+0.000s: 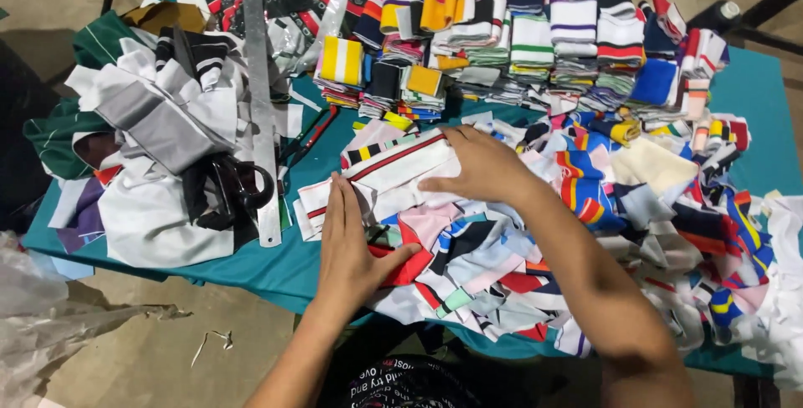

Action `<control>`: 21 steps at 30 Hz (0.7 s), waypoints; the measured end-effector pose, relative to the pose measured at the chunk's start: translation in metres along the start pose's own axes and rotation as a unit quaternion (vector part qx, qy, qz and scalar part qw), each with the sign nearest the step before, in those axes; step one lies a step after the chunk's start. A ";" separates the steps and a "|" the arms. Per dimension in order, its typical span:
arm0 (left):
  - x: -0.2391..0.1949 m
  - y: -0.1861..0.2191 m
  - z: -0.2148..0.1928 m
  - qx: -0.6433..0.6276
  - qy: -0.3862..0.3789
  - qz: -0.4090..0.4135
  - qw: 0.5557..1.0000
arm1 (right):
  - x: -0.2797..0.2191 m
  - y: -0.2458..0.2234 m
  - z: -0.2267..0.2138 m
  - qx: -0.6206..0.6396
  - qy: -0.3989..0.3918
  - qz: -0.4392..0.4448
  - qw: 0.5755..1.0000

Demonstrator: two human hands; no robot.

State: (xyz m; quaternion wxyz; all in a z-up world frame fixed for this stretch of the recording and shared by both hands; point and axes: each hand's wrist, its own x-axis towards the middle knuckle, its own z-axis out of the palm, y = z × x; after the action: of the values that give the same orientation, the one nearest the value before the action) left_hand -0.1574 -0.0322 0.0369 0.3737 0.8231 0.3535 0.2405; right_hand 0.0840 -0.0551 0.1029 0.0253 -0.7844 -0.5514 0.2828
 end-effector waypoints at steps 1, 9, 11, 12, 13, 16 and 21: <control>0.002 -0.004 0.003 -0.001 0.003 0.000 1.000 | 0.001 -0.001 0.002 -0.002 0.000 -0.001 1.000; 0.007 -0.004 0.023 -0.023 -0.062 -0.014 0.998 | 0.018 0.041 0.046 0.128 0.169 -0.153 0.965; 0.004 0.002 0.025 -0.043 -0.053 -0.006 0.998 | 0.006 0.048 0.043 0.172 0.199 -0.182 0.948; 0.006 0.004 0.026 -0.060 -0.041 0.007 0.997 | 0.001 0.052 0.041 0.214 0.236 -0.211 0.924; 0.004 0.005 0.029 -0.060 -0.042 0.008 0.997 | -0.011 0.054 0.042 0.214 0.237 -0.210 0.924; 0.006 0.015 0.036 -0.146 0.040 0.088 0.985 | -0.047 0.068 0.046 0.224 0.377 -0.204 0.875; 0.025 0.051 0.040 -0.237 0.007 0.245 0.940 | -0.111 0.108 0.026 0.120 0.532 -0.182 0.818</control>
State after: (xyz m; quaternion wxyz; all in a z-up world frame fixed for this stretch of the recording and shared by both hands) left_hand -0.0944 -0.0549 0.0564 0.4851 0.7699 0.0759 0.4077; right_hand 0.1380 -0.2018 0.0896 0.4595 -0.6890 -0.5464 -0.1248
